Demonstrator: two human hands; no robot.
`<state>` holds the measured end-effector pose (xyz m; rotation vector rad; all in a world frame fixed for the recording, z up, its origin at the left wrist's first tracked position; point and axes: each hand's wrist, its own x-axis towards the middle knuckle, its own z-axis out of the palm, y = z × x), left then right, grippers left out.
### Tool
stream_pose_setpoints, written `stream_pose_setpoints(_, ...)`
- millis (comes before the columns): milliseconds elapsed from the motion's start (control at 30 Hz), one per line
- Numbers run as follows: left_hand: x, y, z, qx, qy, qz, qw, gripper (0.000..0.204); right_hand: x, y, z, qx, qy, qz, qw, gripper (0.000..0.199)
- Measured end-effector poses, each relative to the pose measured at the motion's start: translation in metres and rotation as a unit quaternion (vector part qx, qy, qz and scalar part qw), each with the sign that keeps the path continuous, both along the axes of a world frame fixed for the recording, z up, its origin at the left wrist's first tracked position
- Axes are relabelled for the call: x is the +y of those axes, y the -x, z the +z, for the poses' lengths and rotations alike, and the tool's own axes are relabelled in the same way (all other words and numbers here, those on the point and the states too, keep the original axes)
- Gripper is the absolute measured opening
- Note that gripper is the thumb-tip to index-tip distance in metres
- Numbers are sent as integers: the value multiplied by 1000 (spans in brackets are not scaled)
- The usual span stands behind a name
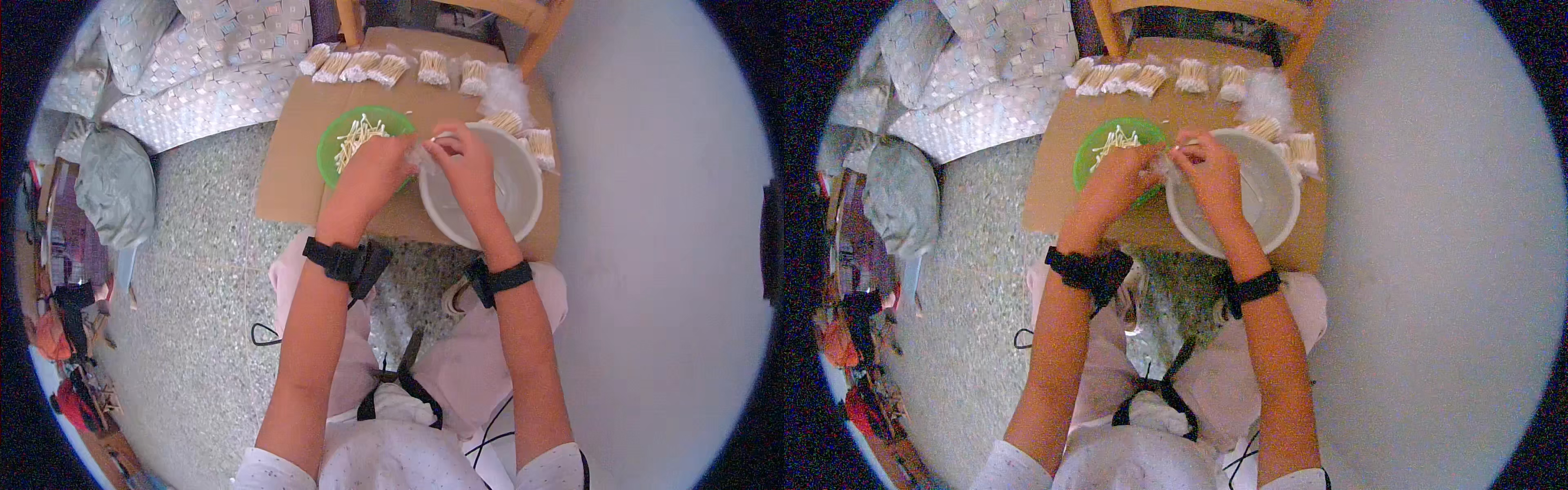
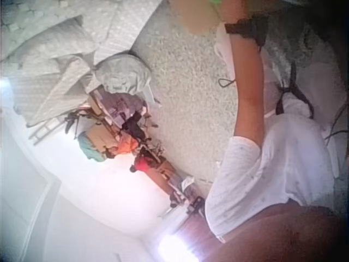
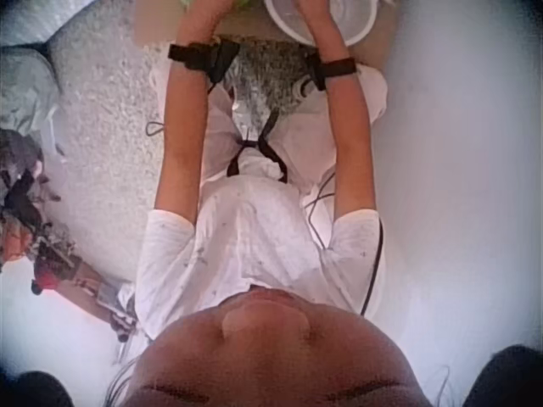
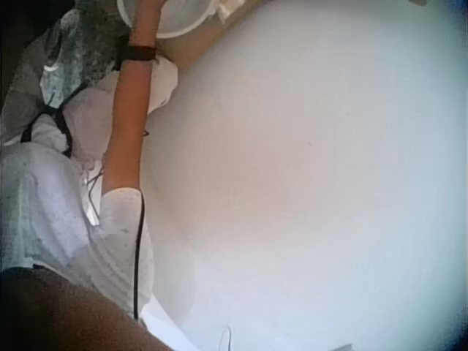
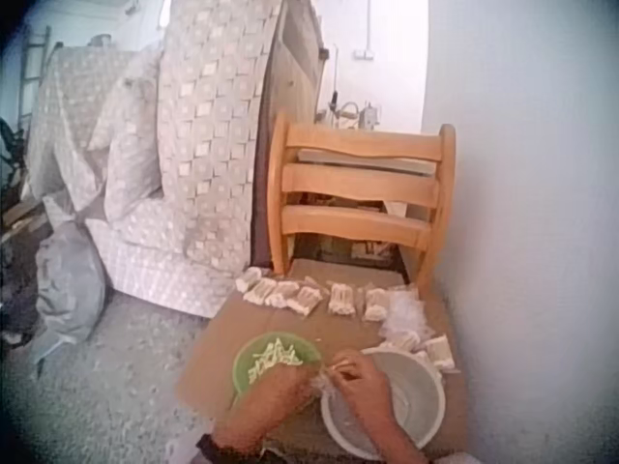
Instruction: The person picks up cotton swabs from a green bowl and a white bowl by hand, placing them into small plastic bags. They then seal the bags and set them aside on the cardboard work surface.
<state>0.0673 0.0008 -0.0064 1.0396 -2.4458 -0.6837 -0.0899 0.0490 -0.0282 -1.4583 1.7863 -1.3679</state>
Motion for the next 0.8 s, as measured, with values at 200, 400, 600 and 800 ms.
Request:
stream_pose_setpoints(200, -2, -1, -6, 37, 16, -4, 999, 39, 2, 0, 1, 216, 30, 75, 973, 26)
stream_pose_setpoints(400, -1, -3, -1, -14, -10, 24, 1000, 42, 20, -6, 20, -40, -76, 114, 990, 30)
stream_pose_setpoints(600, 1, -1, 7, 57, 115, 82, 988, 56, 27, 53, 14, 63, -32, 75, 995, 26)
stream_pose_setpoints(800, 0, 2, 18, 104, 153, 63, 981, 47, 44, 75, -16, 361, -95, 103, 922, 29)
